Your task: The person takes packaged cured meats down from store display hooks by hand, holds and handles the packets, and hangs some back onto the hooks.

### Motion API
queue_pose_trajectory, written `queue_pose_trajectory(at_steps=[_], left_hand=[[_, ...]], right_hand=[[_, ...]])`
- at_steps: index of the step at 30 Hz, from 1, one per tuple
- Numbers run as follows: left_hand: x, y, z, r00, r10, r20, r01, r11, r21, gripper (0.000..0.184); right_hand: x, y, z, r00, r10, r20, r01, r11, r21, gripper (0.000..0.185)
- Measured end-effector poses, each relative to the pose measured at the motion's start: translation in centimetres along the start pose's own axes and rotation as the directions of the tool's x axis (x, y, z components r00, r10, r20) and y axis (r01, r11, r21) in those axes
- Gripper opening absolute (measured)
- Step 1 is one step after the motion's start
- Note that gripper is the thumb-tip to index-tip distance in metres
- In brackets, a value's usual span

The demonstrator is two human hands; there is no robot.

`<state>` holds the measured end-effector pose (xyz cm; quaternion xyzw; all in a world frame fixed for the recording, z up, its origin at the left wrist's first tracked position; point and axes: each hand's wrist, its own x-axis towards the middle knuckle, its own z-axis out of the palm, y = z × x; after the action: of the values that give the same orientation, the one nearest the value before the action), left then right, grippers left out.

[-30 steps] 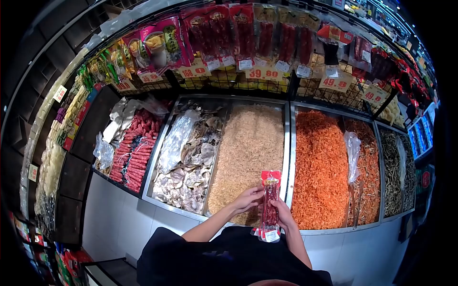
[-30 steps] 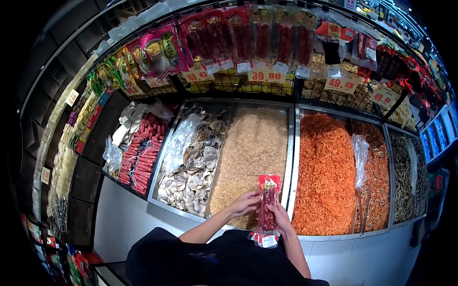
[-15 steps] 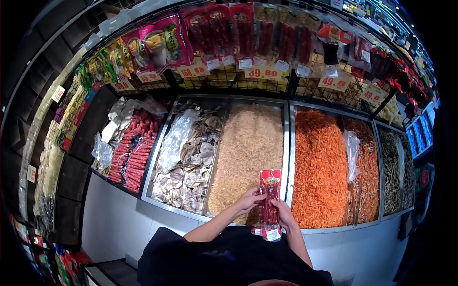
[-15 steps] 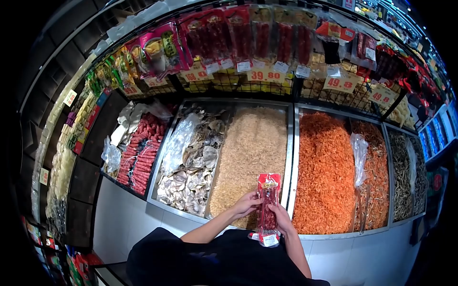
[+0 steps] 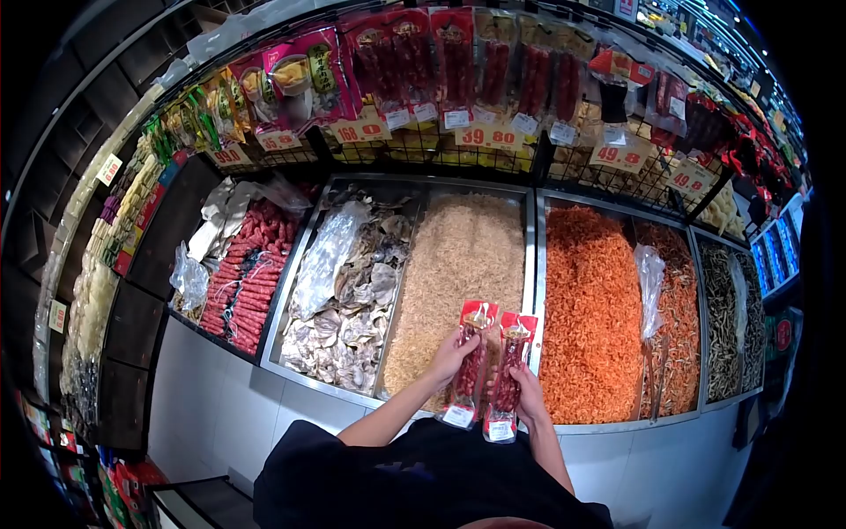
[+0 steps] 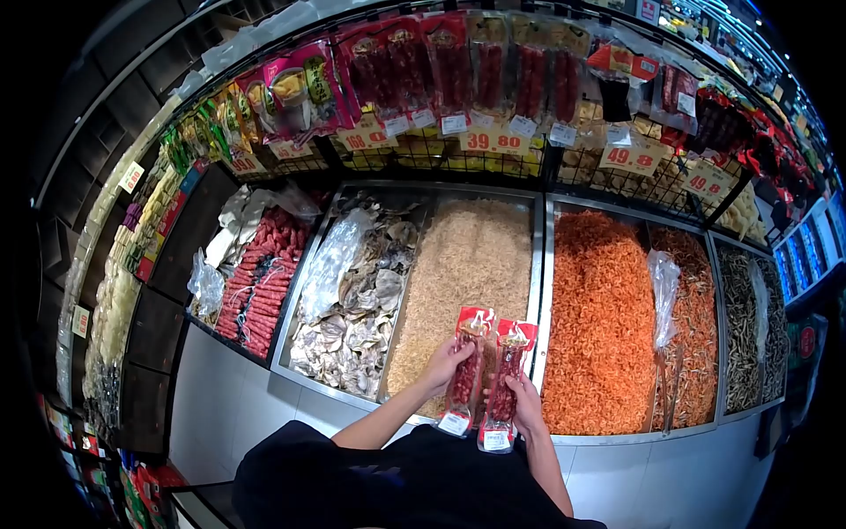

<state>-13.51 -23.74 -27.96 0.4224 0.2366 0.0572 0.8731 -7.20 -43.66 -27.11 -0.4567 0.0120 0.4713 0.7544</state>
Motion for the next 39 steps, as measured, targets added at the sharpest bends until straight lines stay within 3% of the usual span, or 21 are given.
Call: queue_pose_trajectory(at_steps=[2,4,5,6,8,10,12,13,14,15,21,27,39], left_hand=[[1.7,3.1,-0.3,0.989,0.148,-0.010,-0.148,0.989,-0.015,0.036],[3.2,8.1,-0.2,0.945,0.321,-0.061,-0.318,0.946,0.061,0.076],[2.9,12.1,0.7,0.908,0.418,-0.003,-0.415,0.901,0.126,0.078],[3.6,15.7,1.7,0.850,0.527,0.001,-0.519,0.835,0.182,0.075],[6.2,21.9,1.0,0.712,0.689,0.135,-0.689,0.648,0.325,0.049],[5.5,28.3,3.9,0.660,0.742,0.121,-0.738,0.609,0.290,0.037],[5.9,33.6,5.8,0.462,0.869,0.177,-0.813,0.335,0.476,0.037],[8.0,36.1,5.3,0.261,0.932,0.253,-0.826,0.080,0.558,0.039],[8.1,38.3,5.9,0.327,0.912,0.250,-0.853,0.170,0.494,0.041],[8.4,40.1,6.5,0.306,0.918,0.254,-0.830,0.126,0.544,0.042],[11.6,45.1,6.8,0.349,0.925,0.149,-0.734,0.171,0.658,0.049],[11.7,44.8,6.9,0.411,0.898,0.155,-0.753,0.238,0.614,0.051],[11.8,44.5,6.5,0.408,0.896,0.175,-0.728,0.204,0.655,0.052]], right_hand=[[0.0,0.0,-0.6,0.999,-0.008,-0.037,0.011,0.997,0.082,0.032],[-0.4,-0.3,-0.6,0.999,-0.013,-0.039,0.017,0.996,0.093,0.032],[-0.4,-0.3,-0.6,0.999,-0.022,-0.041,0.026,0.994,0.103,0.033],[-0.4,-0.3,-0.8,0.999,-0.019,-0.040,0.023,0.995,0.095,0.034],[-0.4,-0.4,-0.8,0.999,-0.021,-0.035,0.024,0.995,0.098,0.034],[-0.5,-0.4,-0.7,0.999,-0.025,-0.028,0.027,0.995,0.101,0.034],[-0.6,-0.5,-0.5,0.999,-0.030,-0.015,0.031,0.995,0.090,0.035],[-0.6,-0.4,-0.6,0.999,-0.032,-0.013,0.033,0.995,0.090,0.035],[-0.6,-0.2,-0.8,0.999,-0.029,-0.022,0.031,0.995,0.095,0.035],[-0.4,-0.1,-0.8,0.999,-0.027,-0.030,0.030,0.994,0.102,0.036],[-0.8,-0.1,-0.4,0.999,-0.003,-0.054,0.009,0.994,0.112,0.038],[-0.6,-0.1,-0.5,0.999,-0.006,-0.046,0.012,0.991,0.133,0.037],[-0.6,-0.3,-0.2,0.999,0.019,-0.038,-0.014,0.991,0.130,0.027]])
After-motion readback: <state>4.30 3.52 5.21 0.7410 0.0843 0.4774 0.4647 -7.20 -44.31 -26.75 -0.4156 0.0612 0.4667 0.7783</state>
